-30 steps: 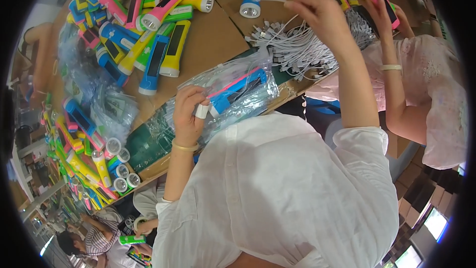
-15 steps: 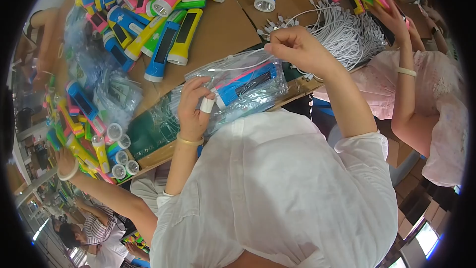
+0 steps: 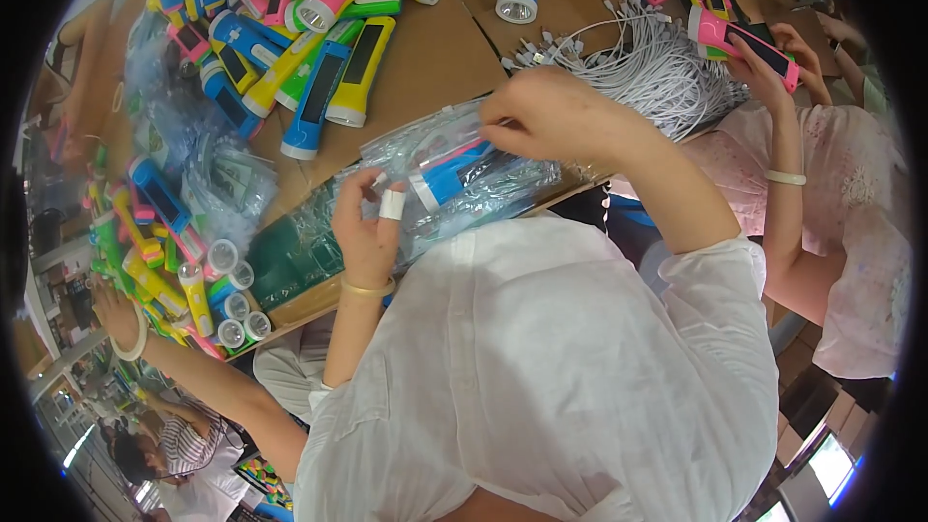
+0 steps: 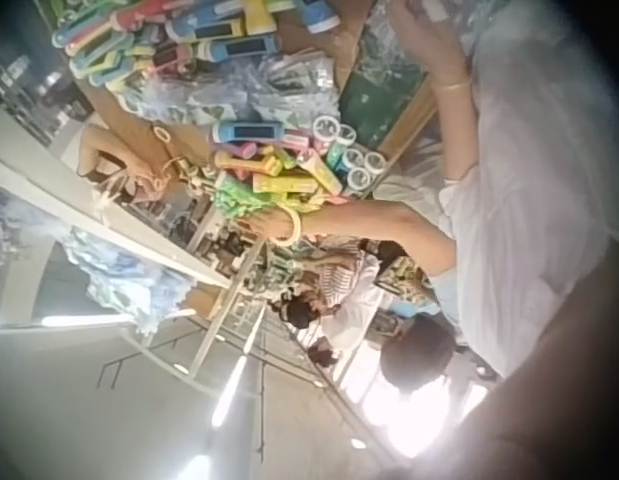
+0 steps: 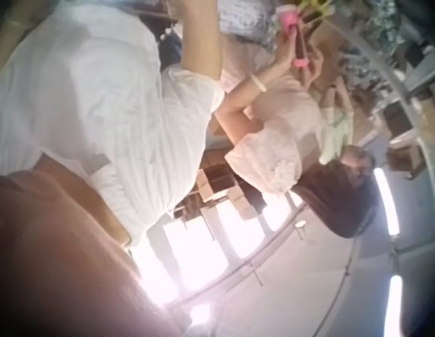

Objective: Packaging individual plastic flashlights into small clear plastic bags on an assembly line.

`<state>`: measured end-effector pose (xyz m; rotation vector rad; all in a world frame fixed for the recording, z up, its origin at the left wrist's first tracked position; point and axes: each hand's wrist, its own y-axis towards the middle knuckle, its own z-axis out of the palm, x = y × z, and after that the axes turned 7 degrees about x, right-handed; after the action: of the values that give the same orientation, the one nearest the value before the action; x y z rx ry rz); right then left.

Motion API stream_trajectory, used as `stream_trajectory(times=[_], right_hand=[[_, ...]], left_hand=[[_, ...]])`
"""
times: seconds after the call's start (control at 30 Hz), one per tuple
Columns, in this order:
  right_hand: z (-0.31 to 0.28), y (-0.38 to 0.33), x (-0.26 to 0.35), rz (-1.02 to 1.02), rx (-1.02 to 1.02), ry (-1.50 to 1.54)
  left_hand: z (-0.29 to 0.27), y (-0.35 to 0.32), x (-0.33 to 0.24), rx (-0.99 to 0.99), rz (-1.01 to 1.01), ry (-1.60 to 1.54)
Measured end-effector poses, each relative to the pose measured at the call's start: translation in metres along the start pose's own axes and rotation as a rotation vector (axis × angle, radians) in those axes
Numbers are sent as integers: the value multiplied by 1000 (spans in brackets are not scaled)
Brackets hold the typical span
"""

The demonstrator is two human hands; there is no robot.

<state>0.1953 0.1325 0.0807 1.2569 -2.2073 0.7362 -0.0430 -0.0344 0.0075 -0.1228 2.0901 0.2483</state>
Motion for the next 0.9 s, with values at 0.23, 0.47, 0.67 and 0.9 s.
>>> stream_trajectory(times=[0.23,0.47,0.67,0.9], right_hand=[[29,50,13,-208,29,98],[49,62,15,-318,99,297],[35,34,-5,-252,-84,121],[36,-2,-68,-200,-270,6]], left_hand=[[-3,-6,-11,-65,94,-46],[4,-6,-12,-74,57,-141],[0,-15,7,-108,-29,-274],[2,-10,16,-93,-196,-564]])
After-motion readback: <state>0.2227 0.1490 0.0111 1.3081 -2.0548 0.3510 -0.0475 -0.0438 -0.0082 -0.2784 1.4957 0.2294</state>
